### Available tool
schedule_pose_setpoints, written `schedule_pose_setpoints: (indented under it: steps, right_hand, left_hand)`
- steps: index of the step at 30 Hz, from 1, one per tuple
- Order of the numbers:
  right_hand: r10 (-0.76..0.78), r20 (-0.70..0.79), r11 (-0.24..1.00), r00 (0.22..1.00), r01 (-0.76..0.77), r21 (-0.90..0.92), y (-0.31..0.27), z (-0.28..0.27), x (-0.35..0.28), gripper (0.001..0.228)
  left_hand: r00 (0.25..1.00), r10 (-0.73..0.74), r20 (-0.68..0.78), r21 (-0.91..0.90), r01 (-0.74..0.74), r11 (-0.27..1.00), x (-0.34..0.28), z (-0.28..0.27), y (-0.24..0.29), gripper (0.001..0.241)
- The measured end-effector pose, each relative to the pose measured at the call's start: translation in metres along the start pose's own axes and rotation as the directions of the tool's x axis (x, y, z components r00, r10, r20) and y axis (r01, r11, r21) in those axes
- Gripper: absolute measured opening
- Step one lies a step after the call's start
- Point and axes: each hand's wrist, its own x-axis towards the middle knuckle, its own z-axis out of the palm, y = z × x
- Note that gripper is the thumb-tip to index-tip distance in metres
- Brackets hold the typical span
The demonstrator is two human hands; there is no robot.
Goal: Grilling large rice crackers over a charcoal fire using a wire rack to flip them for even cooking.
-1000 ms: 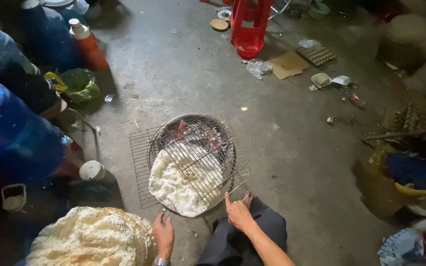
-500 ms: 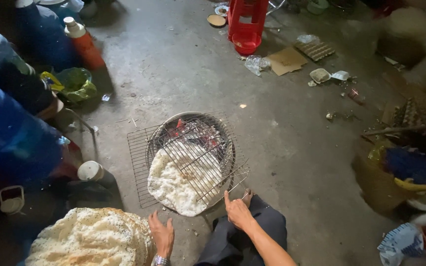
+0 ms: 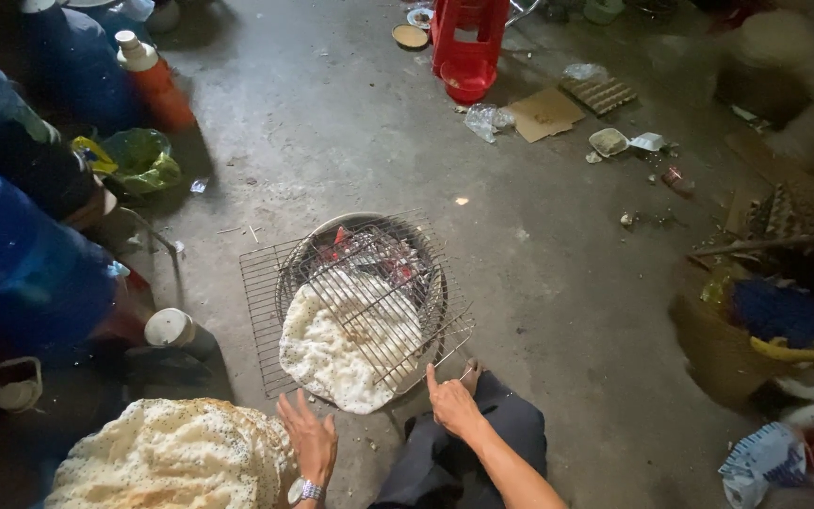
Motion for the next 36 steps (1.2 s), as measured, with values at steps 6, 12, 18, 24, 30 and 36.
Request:
schedule_pose_setpoints:
  steps: [6,12,18,24,30,36]
  right_hand:
    - [0.008,0.008,1.0,1.0,-0.008,-0.003,-0.001,-0.001,0.0,0.074]
    - [-0.043,-0.003,0.998,0.999,0.043,-0.052,0.0,-0.004,0.001,0.083]
    - [-0.021,-0.03,1.0,0.999,0.021,-0.004,0.0,-0.002,0.0,0.073]
    - [-0.019,0.023,0.999,1.0,0.02,-0.05,-0.001,-0.006,0.002,0.074]
    - [-0.029,-0.004,0.999,1.0,0.028,-0.038,-0.001,-0.005,0.001,0.069]
    - [-0.032,0.015,0.999,0.999,0.032,-0.044,0.0,-0.006,0.001,0.072]
  left_hand:
    - [0.983,0.183,0.005,0.168,-0.181,0.969,0.008,-0.017,0.023,0.101]
    - [0.957,0.289,-0.025,0.102,-0.285,0.953,0.01,-0.017,0.029,0.094]
    - [0.957,0.29,-0.005,0.144,-0.287,0.947,0.016,-0.019,0.038,0.095]
    - [0.946,0.325,0.0,0.218,-0.317,0.923,0.022,-0.009,0.031,0.1]
    - [0.917,0.399,-0.02,0.206,-0.387,0.899,0.032,-0.018,0.038,0.098]
    - [0.912,0.408,0.044,0.31,-0.401,0.862,0.039,-0.011,0.029,0.098]
